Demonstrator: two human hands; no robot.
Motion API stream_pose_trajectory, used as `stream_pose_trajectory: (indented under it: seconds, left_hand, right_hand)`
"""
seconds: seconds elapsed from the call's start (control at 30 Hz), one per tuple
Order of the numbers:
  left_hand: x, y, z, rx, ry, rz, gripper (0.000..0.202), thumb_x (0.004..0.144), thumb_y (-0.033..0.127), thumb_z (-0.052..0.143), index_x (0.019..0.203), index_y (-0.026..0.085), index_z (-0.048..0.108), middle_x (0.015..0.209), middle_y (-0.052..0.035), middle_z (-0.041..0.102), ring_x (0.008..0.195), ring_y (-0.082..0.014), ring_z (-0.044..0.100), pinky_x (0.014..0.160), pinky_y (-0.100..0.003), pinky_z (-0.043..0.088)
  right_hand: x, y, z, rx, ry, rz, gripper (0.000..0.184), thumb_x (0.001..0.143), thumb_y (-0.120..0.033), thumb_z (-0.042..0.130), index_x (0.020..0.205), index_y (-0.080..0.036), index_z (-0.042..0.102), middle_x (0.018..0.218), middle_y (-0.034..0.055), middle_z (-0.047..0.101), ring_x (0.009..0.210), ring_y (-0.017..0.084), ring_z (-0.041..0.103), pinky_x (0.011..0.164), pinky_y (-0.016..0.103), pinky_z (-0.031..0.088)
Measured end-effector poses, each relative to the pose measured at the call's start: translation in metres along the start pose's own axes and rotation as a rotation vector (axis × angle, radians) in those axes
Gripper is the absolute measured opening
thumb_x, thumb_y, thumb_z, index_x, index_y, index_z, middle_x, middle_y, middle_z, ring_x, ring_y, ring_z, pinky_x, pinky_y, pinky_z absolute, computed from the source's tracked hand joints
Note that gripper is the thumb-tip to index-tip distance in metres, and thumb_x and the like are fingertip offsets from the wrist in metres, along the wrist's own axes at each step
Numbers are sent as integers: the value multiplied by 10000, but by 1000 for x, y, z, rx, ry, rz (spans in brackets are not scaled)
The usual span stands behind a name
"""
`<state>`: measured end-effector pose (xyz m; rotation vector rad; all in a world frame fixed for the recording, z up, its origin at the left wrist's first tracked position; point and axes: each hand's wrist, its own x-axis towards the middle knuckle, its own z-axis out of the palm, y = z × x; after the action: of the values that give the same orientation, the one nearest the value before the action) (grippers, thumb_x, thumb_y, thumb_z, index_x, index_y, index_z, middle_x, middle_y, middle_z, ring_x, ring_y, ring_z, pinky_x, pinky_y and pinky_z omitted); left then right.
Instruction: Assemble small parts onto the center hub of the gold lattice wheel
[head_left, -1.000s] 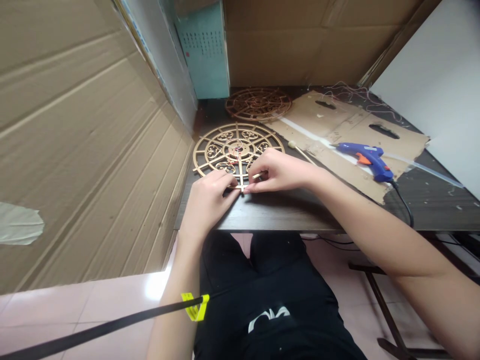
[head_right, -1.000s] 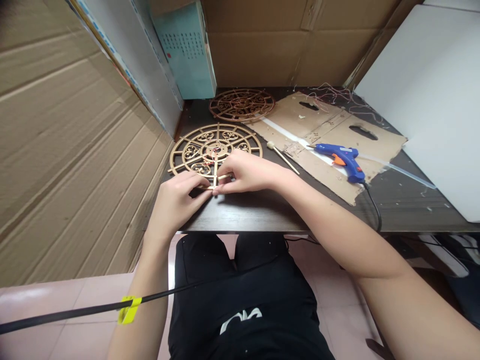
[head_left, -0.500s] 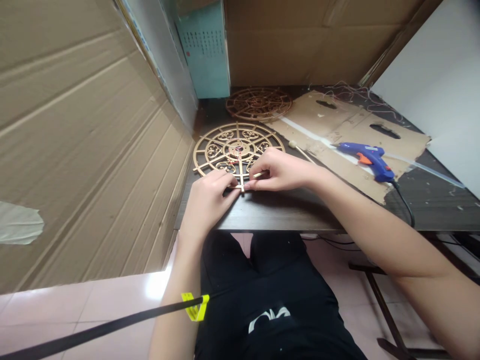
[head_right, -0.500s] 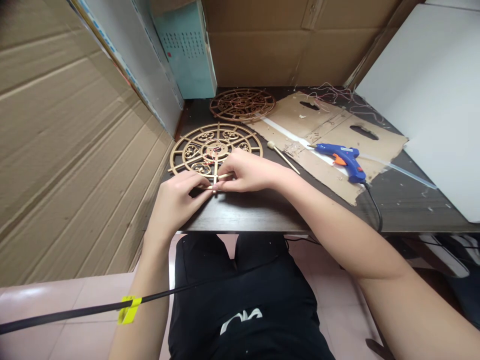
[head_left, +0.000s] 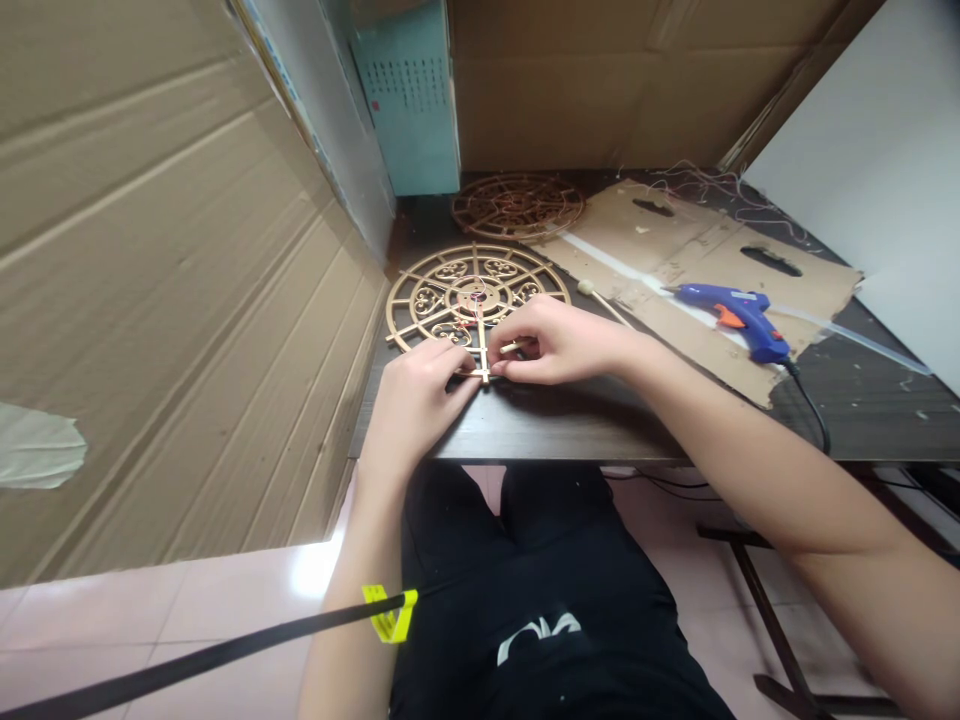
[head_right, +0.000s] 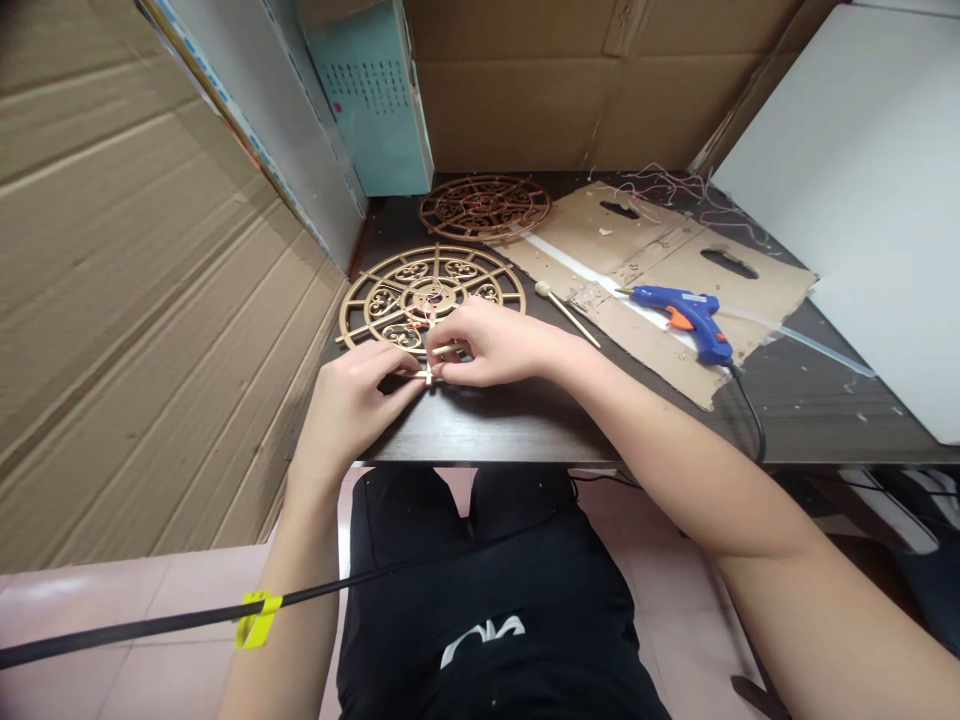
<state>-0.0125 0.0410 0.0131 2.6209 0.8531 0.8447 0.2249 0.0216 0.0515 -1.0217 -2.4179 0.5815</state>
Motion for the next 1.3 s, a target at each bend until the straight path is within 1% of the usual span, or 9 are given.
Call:
stream_pose_trajectory:
  seconds: [0.07,0.2,0.3,0.53,0.67,0.8,0.9,1.1,1.3]
  left_hand:
    - [0,0,0,2,1,0,81,949,201,710,876,182,679,924,-44,716,879,-215,664,788,-335,475]
    - [0,0,0,-3,0,4,68,949,193,711,887,184,685,932,-41,715,888,-215,668,790,-336,475]
    - [0,0,0,-2,-1,8,70,949,193,715,886,182,687,933,-42,717,887,-216,668,790,-337,477]
    - [0,1,0,19,1,16,77,958,204,710,888,179,691,932,-48,720,882,-220,670,778,-341,479]
    - [0,0,1,12,0,18,71,962,198,694,892,188,688,944,-53,729,897,-226,677,797,-349,493]
    - [0,-1,1,9,0,21,44,956,187,695,912,188,697,965,-67,741,921,-238,689,821,-361,510]
    - [0,-1,0,9,2,23,47,960,195,696,913,189,697,967,-66,741,923,-239,689,821,-360,509]
    - [0,0,0,22,-8,10,75,964,216,695,893,192,683,945,-55,730,897,-228,676,792,-351,489]
    - [0,-2,1,-10,-4,43,59,958,198,696,899,196,692,955,-62,747,911,-227,695,805,-354,519]
  right_hand:
    - [0,-1,0,-2,2,2,134,895,-202,637,850,-139,746,676,-22,635,590,84,455,623,252,316]
    - [1,-1,2,6,11,5,112,840,-161,666,896,-149,762,722,-20,667,623,93,512,649,243,349]
    - [1,-1,2,-6,-2,12,128,828,-142,663,908,-151,763,734,-14,678,630,97,523,661,242,360]
    - [2,-2,4,-21,-9,0,96,839,-131,649,874,-142,737,729,-7,674,618,101,526,647,239,359]
    - [2,-2,5,-11,-5,-11,80,838,-122,651,864,-147,723,731,-11,669,626,103,534,651,235,363]
    - [2,-3,5,-4,-28,-32,103,840,-107,633,878,-151,718,784,3,698,664,109,550,666,236,368]
    - [2,-4,5,-25,-38,-23,104,839,-111,629,879,-148,717,805,17,713,671,114,549,661,245,358]
    - [3,-4,5,-72,4,11,93,859,-153,625,857,-150,719,786,20,703,664,121,544,660,263,355]
    - [3,-3,6,-94,5,-46,125,858,-116,621,832,-156,737,790,29,709,709,130,566,706,283,382]
